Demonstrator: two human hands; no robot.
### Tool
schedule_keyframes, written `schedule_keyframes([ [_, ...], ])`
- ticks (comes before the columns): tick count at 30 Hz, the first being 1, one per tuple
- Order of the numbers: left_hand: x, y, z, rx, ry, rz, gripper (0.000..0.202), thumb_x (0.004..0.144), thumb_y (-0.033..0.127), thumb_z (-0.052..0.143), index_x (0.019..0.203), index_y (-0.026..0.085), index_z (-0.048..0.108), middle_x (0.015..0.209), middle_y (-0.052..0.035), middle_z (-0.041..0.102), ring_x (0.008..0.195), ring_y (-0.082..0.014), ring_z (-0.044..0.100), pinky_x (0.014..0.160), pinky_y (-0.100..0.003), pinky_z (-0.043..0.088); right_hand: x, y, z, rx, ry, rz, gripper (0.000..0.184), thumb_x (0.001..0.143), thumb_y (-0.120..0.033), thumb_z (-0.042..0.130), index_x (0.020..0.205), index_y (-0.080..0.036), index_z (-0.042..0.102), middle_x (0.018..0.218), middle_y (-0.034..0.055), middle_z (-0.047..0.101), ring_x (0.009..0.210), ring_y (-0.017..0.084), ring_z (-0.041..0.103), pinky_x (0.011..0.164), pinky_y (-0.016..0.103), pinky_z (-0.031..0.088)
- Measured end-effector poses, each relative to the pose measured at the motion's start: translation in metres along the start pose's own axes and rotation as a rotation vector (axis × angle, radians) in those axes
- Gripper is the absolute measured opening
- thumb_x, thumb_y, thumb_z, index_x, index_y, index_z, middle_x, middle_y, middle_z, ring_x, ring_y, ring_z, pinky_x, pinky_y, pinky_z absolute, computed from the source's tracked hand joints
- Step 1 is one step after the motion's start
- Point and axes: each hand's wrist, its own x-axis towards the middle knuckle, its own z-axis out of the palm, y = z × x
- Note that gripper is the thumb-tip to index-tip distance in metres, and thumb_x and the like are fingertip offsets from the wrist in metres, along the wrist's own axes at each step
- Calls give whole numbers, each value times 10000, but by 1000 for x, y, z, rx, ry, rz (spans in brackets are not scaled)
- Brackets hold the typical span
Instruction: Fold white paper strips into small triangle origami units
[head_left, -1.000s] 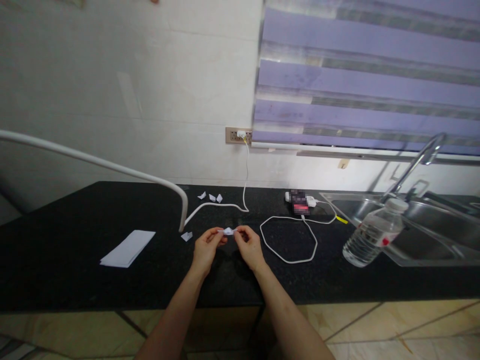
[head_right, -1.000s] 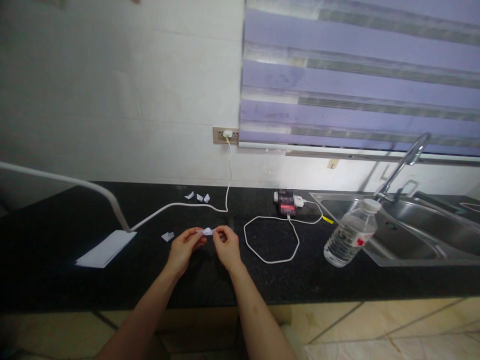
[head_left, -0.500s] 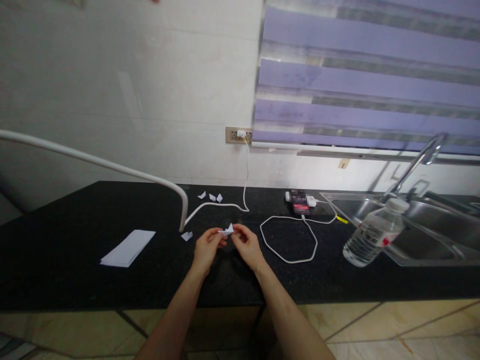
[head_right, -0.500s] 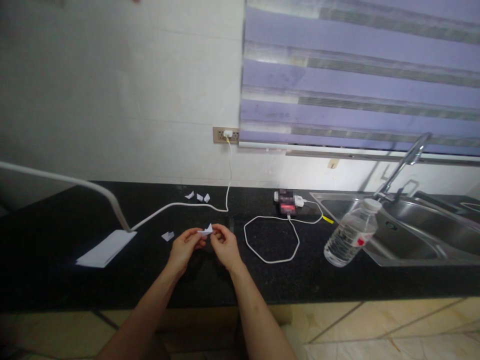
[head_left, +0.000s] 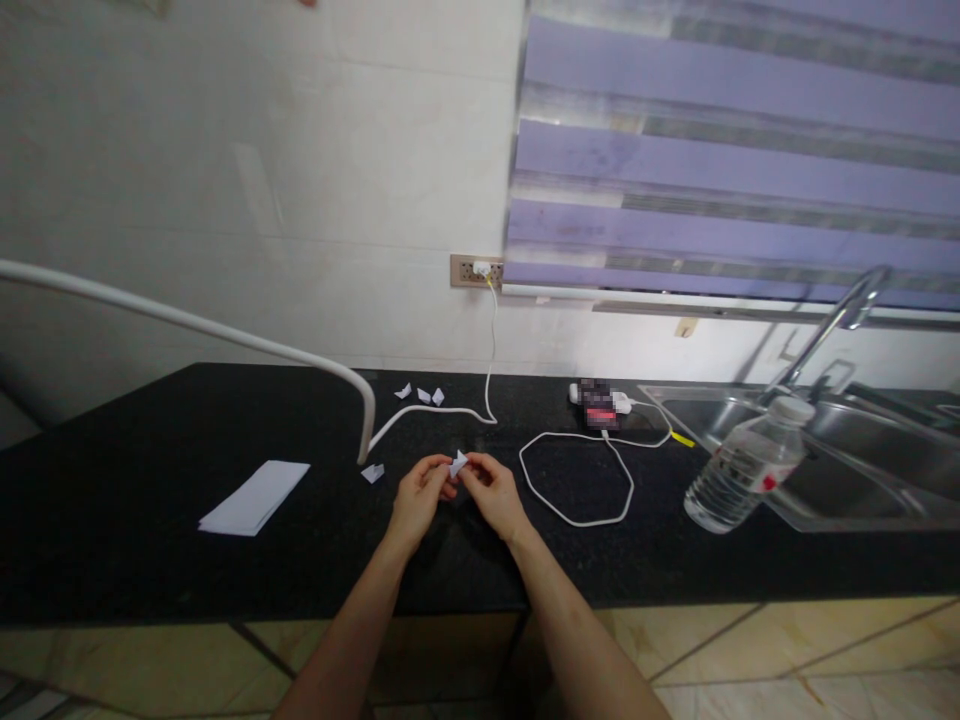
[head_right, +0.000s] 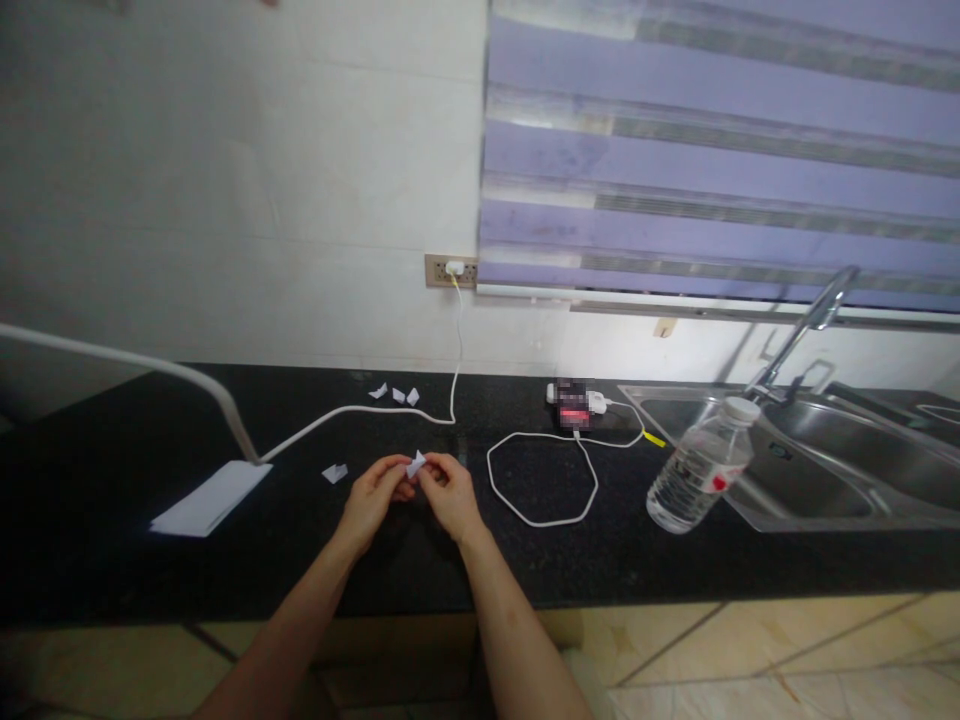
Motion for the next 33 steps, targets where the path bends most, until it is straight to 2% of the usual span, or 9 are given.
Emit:
schedule_keyframes([
  [6,-1,2,0,68,60,67,312,650,365,596,883,157,596,729,-21,622,637,-122,580,605,-223,470,0,-4,-2,-81,7,-50,141,734,-247,530,813,-171,619,726,11,583,620,109,511,566,217,411],
  [11,1,-1,0,80,81,141,236,582,316,657,760,163,630,834,-31,606,724,-133,572,629,-209,467,-1,-5,-3,-135,3,-105,127,747,-237,515,759,-172,622,716,8,574,626,108,505,569,215,398],
  [15,3,-3,-2,98,109,158,204,611,327,634,738,168,648,838,-29,599,740,-142,563,621,-219,467,-1,-3,-3,-156,12,-123,129,753,-250,508,740,-177,613,699,4,557,618,108,493,561,216,394],
  [21,0,2,-2,217,87,212,179,650,303,612,772,188,675,810,-25,641,792,-143,569,744,-216,418,-1,-5,-2,-122,-10,-73,145,743,-304,535,748,-170,591,665,-13,523,579,97,465,528,205,377],
  [26,-1,2,-1,247,71,209,199,655,330,604,780,192,676,809,-19,643,764,-139,571,699,-210,421,-2,-7,-3,-147,12,-67,150,751,-306,529,702,-169,567,648,-20,493,556,88,437,508,202,359],
  [33,-1,2,0,159,95,110,285,642,348,614,854,163,660,624,4,623,560,-100,537,580,-204,418,-2,-4,-3,-293,44,-215,97,767,-233,494,729,-181,568,756,11,511,599,93,476,515,197,389],
])
